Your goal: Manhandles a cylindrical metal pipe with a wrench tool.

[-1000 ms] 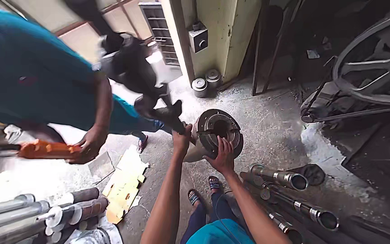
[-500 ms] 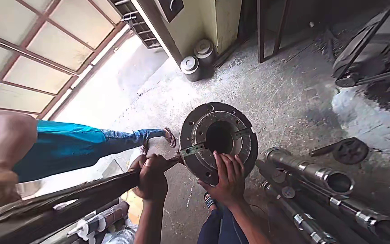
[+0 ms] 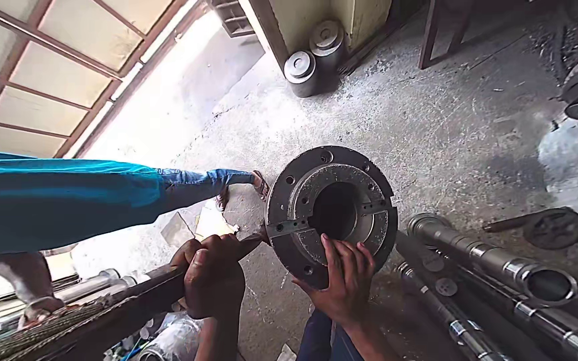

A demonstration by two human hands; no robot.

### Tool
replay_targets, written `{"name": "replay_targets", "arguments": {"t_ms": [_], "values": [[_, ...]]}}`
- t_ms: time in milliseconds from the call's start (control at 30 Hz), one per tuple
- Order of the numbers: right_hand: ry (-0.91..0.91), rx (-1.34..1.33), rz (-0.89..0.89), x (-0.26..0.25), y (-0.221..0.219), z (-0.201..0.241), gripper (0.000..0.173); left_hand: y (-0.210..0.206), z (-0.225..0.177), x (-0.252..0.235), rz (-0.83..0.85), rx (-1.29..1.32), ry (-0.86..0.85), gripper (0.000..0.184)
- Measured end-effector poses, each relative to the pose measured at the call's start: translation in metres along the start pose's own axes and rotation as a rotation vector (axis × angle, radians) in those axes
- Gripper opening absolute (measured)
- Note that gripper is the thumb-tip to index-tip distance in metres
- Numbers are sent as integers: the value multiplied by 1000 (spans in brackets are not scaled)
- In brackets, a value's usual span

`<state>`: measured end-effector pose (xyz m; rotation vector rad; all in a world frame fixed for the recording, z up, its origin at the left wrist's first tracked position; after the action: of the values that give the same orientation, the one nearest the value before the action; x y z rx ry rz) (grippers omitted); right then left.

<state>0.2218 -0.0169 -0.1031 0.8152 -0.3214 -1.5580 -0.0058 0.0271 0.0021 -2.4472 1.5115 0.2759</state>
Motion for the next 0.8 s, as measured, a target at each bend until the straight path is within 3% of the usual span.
{"name": "replay_targets", "arguments": {"t_ms": [367, 500, 800], "values": [[52, -46, 85, 48, -63, 80, 98, 125, -7, 14, -191, -192, 9, 29], [71, -28, 158, 64, -89, 118, 110, 171, -13, 26, -323, -249, 83, 13], [50, 36, 391, 111, -147, 193, 117, 262, -59, 34, -230, -429, 230, 21]]}}
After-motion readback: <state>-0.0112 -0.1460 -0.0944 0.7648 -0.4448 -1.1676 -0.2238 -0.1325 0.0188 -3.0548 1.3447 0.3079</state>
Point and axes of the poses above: each hand's wrist, its own x-axis away from the middle knuckle, its own y-axis out of the back of the hand, z = x × y, the point moved 10 cm from there along -x, towards the middle knuckle, and after that the axes turned 7 degrees about -x, right-handed, at the moved point
